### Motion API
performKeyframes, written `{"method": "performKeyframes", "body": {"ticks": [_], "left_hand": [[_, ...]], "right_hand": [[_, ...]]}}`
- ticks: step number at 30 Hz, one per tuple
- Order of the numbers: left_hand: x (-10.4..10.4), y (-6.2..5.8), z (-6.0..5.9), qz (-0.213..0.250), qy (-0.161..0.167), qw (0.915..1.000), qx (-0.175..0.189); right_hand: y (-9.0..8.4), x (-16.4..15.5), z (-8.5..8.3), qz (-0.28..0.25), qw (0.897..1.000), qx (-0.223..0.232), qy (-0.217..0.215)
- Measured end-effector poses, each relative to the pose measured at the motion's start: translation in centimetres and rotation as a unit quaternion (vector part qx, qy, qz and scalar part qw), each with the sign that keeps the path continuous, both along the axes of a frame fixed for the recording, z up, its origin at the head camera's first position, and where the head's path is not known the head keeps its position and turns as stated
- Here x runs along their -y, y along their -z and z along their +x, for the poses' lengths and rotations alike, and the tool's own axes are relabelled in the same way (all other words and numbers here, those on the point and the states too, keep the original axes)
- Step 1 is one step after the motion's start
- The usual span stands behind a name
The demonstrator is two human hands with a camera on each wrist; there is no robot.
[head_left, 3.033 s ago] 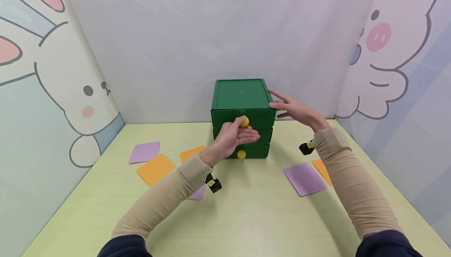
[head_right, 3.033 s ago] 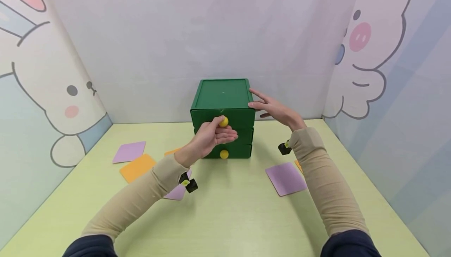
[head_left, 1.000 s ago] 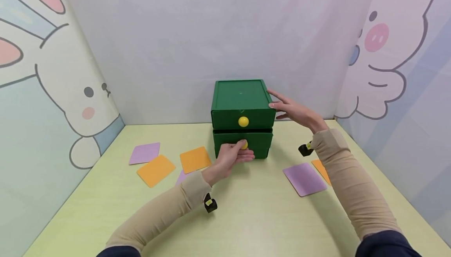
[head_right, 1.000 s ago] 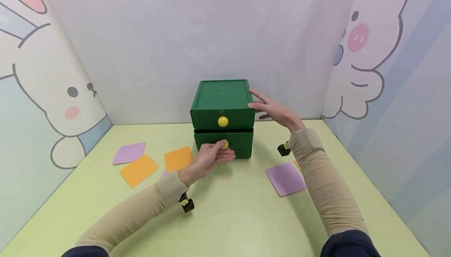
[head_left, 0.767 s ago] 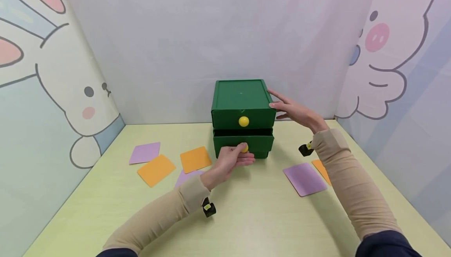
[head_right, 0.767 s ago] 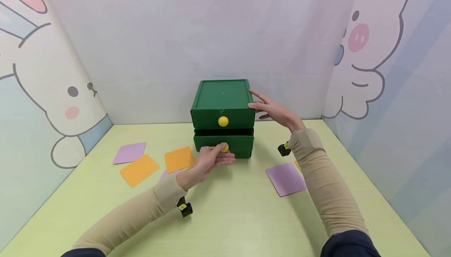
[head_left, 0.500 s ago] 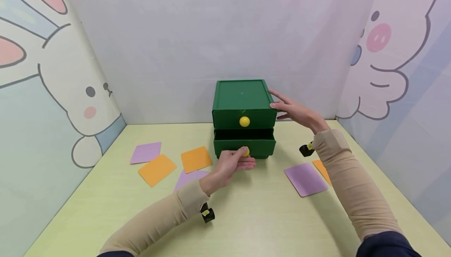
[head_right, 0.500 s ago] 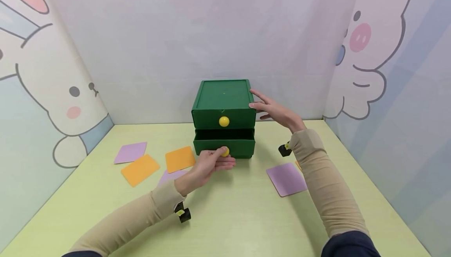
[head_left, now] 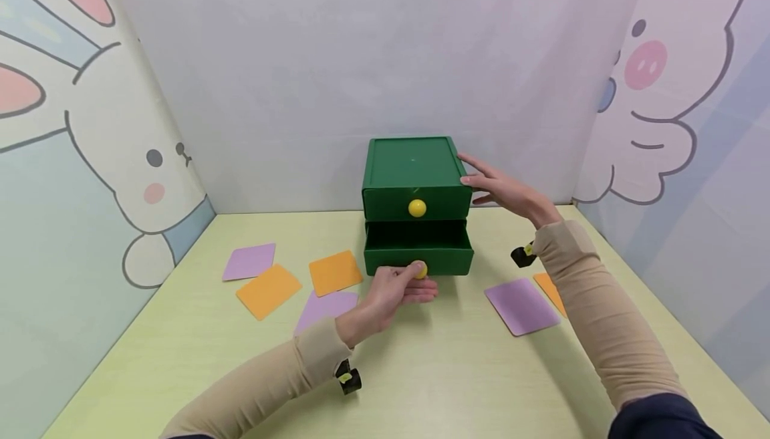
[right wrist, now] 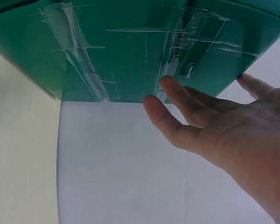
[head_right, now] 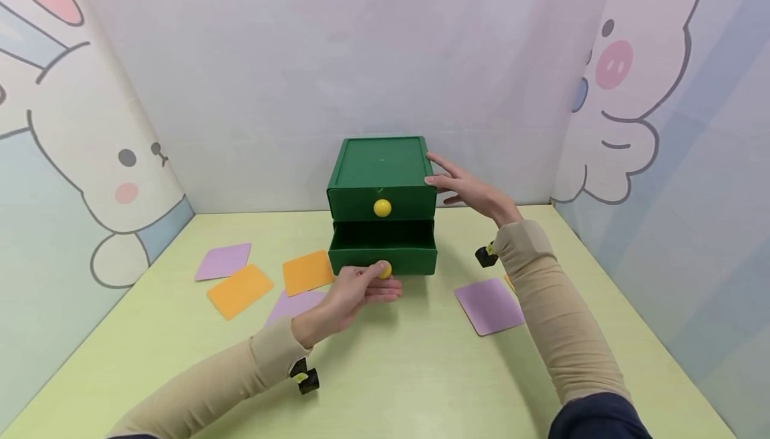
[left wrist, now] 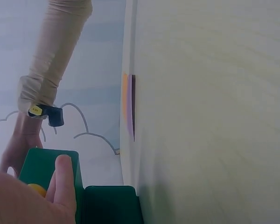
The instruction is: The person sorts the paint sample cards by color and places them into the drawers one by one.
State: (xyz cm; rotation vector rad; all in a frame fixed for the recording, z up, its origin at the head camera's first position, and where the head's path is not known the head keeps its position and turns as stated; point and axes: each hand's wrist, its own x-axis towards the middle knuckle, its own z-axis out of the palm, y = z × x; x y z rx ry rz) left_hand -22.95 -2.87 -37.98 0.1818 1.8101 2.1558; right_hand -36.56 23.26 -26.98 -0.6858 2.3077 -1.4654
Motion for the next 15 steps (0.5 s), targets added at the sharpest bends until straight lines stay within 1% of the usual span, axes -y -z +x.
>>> {"method": "performKeyframes", "body": {"ticks": [8,15], "left_hand": [[0.1,0.0,1.2,-0.005,0.013,0.9999,0.004],[0.2,0.1,2.2,-0.007,0.028,0.9996,-0.002]], "right_hand": [[0.0,0.0,0.0,-0.002,1.000,0.002,0.000],[0.0,-0.1,0.0,0.001,1.000,-0.002,0.002]]}}
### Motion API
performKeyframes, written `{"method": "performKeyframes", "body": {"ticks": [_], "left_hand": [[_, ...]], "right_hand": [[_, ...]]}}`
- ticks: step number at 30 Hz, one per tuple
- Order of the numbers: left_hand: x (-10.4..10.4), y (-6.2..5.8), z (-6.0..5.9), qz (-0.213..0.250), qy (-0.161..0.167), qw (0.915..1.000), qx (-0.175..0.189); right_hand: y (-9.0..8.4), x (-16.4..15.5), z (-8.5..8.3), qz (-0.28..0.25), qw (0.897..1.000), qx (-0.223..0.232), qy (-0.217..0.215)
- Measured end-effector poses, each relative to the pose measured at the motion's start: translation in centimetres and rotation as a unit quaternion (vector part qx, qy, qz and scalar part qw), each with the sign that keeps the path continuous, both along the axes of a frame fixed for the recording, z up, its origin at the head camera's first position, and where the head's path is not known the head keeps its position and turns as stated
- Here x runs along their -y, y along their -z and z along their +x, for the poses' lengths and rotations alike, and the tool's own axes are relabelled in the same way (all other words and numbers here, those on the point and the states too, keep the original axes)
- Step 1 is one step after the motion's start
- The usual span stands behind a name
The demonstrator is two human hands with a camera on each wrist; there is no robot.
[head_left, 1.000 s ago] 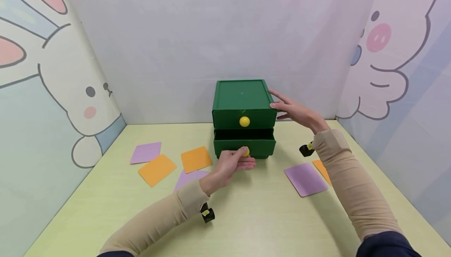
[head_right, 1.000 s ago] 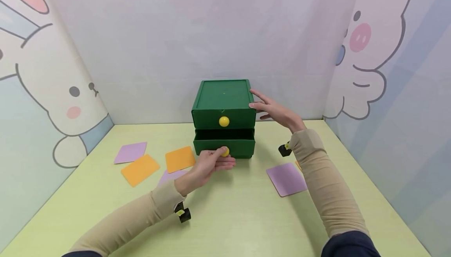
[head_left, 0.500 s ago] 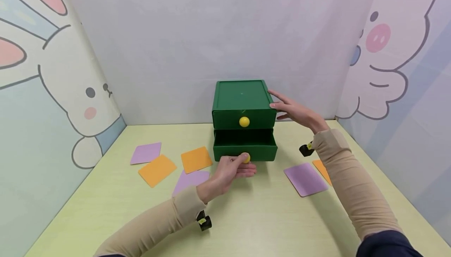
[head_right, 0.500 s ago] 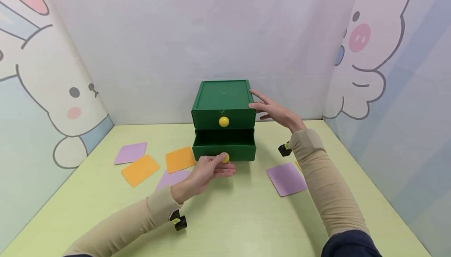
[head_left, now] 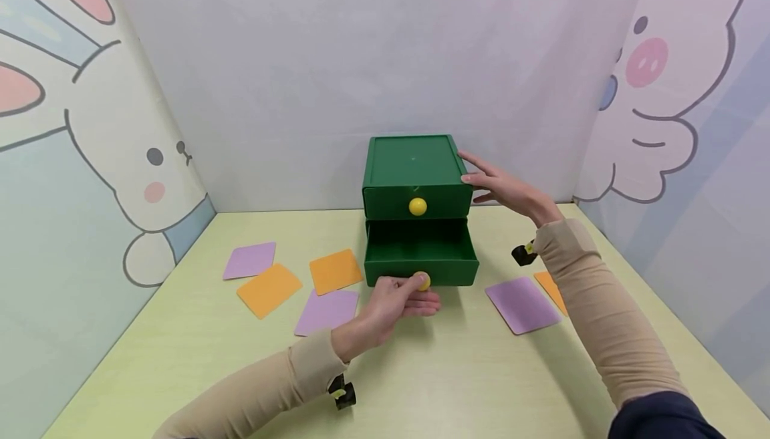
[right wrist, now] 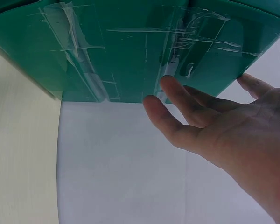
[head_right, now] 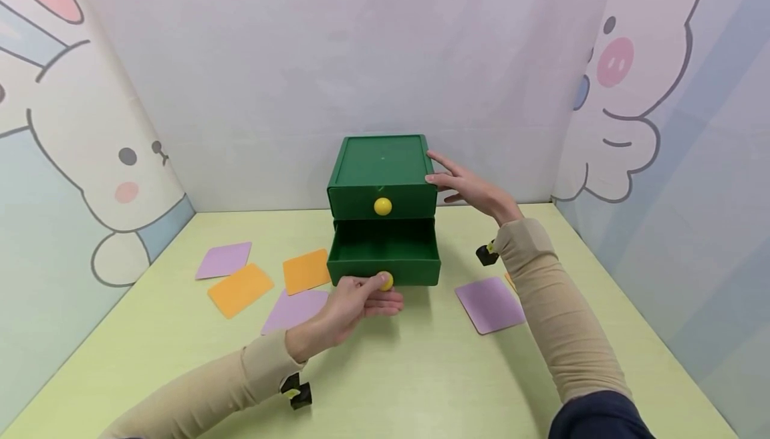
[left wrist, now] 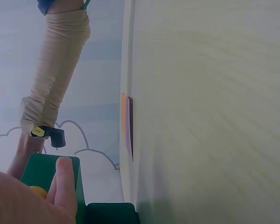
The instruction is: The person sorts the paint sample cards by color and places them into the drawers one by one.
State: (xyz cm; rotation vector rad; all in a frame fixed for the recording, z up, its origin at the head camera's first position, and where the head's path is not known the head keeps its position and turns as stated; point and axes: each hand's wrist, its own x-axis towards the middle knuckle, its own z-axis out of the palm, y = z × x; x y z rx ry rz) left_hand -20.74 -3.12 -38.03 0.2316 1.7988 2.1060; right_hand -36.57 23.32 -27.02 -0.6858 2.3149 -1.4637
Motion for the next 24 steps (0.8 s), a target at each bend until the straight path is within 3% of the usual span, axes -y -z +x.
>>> {"method": "performKeyframes", "body": {"ticks": [24], "left_hand": [[-0.3,0.1,2.1,0.013,0.007,0.9999,0.004]], "right_hand": [[0.1,0.1,-0.1,-0.001,1.000,0.004,0.003]]}}
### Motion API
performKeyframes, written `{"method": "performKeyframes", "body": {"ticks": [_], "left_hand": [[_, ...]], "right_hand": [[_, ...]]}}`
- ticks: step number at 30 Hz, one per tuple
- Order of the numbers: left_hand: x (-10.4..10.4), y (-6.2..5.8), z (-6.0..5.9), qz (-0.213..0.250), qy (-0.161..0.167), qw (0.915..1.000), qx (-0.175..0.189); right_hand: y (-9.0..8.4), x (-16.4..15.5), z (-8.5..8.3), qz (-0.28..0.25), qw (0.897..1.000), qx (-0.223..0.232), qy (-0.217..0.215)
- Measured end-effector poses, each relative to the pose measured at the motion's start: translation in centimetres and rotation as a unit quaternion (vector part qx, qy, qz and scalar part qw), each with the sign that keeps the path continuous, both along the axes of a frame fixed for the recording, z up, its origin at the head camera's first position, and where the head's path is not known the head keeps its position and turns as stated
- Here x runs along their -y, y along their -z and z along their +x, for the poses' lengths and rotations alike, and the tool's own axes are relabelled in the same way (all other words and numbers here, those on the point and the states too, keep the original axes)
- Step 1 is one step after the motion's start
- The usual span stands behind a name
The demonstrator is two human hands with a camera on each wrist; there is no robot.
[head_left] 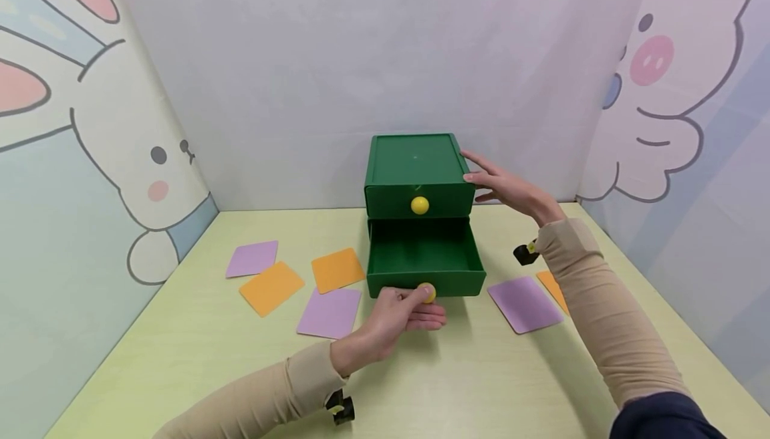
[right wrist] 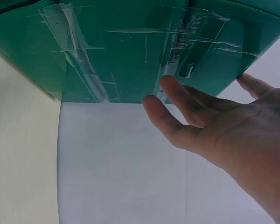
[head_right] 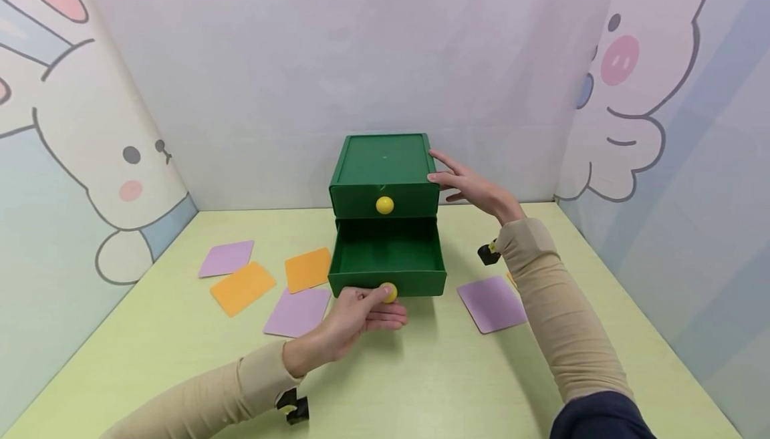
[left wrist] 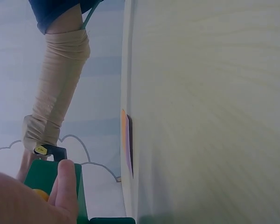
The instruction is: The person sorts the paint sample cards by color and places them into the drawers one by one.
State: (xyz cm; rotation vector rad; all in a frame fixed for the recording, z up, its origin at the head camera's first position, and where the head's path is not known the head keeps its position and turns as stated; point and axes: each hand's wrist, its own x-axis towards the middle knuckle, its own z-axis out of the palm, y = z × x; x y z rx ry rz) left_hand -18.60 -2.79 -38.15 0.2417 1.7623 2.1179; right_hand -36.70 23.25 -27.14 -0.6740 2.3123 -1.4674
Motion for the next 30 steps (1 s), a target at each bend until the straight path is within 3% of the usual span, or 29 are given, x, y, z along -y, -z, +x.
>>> {"method": "performKeyframes", "body": {"ticks": [9,14,18,21,24,27,30], "left_hand": [[0.2,-0.2,0.4,-0.023,0.013,0.9996,-0.008],[0.8,-0.8,0.6,-0.063,0.048,0.9968,-0.002],[1.4,-1.9,0.8,-0.095,0.083,0.9918,-0.019],[2.0,-3.2,0.9,-0.107,0.093,0.9882,-0.058],[2.7,-4.9,0.8,-0.105,0.078,0.9840,-0.122],[3.8,-6.7,0.4,-0.102,0.031,0.9745,-0.198],[4.9,-7.9,-0.5,-0.096,-0.039,0.9551,-0.278]], "right_hand": [[-0.2,-0.1,0.2,-0.001,1.000,-0.004,-0.002],[-0.2,-0.1,0.2,-0.004,1.000,-0.002,-0.002],[-0.1,-0.1,0.1,-0.005,1.000,0.000,-0.001],[-0.1,-0.1,0.1,-0.004,1.000,0.002,-0.001],[-0.1,-0.1,0.1,-0.004,1.000,0.002,-0.001],[-0.1,-0.1,0.1,-0.005,1.000,0.001,-0.002],[-0.1,-0.1,0.1,-0.005,1.000,0.001,-0.001]]}}
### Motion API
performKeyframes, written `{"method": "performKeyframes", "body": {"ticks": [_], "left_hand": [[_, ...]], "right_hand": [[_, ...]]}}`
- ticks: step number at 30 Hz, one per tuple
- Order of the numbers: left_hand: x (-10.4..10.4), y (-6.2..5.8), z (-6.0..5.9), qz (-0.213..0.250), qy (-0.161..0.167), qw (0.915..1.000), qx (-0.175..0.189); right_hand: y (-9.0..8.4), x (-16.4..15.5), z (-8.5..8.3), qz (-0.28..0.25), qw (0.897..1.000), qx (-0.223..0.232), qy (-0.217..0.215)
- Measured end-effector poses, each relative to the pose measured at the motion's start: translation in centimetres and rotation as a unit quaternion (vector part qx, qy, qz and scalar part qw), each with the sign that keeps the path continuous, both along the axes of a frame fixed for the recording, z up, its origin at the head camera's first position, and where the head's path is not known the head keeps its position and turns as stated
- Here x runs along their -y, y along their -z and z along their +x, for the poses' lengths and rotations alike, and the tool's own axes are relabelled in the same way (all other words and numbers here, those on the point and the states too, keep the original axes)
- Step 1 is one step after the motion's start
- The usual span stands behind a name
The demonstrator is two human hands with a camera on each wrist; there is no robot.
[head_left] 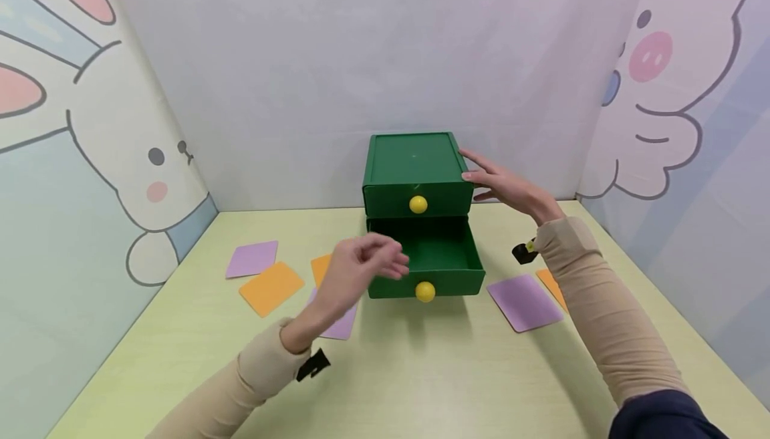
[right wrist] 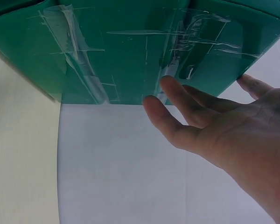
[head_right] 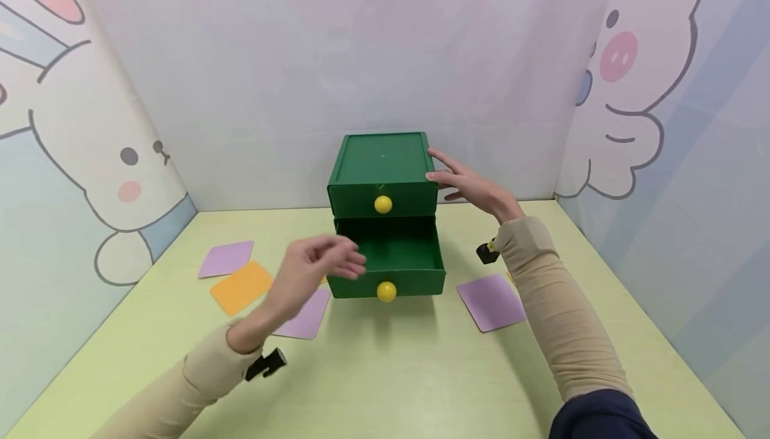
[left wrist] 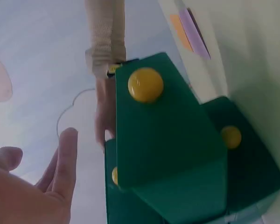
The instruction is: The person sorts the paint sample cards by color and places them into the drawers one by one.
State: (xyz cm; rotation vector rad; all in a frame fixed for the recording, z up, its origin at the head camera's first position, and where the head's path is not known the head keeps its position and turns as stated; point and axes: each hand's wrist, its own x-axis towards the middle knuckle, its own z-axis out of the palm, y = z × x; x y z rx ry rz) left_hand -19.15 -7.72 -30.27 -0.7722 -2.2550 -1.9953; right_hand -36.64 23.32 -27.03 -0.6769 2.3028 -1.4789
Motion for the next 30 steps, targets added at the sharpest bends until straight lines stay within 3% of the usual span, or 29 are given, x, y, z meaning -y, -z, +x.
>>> {"method": "performKeyframes", "body": {"ticks": [4,6,8,10,12,15,18,21,25,30], "left_hand": [[1.9,-0.3,-2.3,0.019,-0.089,0.9908,-0.100],[3.0,0.0,-3.6,0.004,-0.132,0.9836,-0.122],[4.2,0.7,-4.9,-0.042,-0.169,0.9765,-0.127],[5.4,1.5,-6.3,-0.122,-0.183,0.9684,-0.117],[6.6,2.5,-7.7,-0.224,-0.169,0.9544,-0.103],[8.3,4.3,-9.7,-0.365,-0.117,0.9203,-0.077],[9.5,5.7,-10.9,-0.456,-0.067,0.8866,-0.038],[10.1,6.5,-11.4,-0.510,-0.044,0.8591,-0.005],[10.3,7.2,-11.7,-0.542,-0.033,0.8393,0.020],[10.2,8.6,-12.2,-0.554,-0.042,0.8309,0.028]], "right_hand": [[0.1,0.1,-0.1,-0.002,1.000,0.002,-0.002],[0.2,0.1,-0.1,-0.001,1.000,0.004,-0.002],[0.3,0.1,-0.2,-0.001,1.000,0.004,-0.002],[0.4,0.0,-0.2,0.000,1.000,0.004,-0.001],[0.4,0.0,-0.1,0.001,1.000,0.003,-0.001],[0.4,0.0,-0.1,-0.002,1.000,0.002,-0.001],[0.3,0.0,-0.1,-0.004,1.000,0.002,-0.001],[0.1,0.0,-0.1,-0.003,1.000,0.001,0.000],[0.0,0.0,-0.1,-0.002,1.000,0.002,0.002],[0.0,0.1,-0.1,-0.001,1.000,0.001,-0.001]]}}
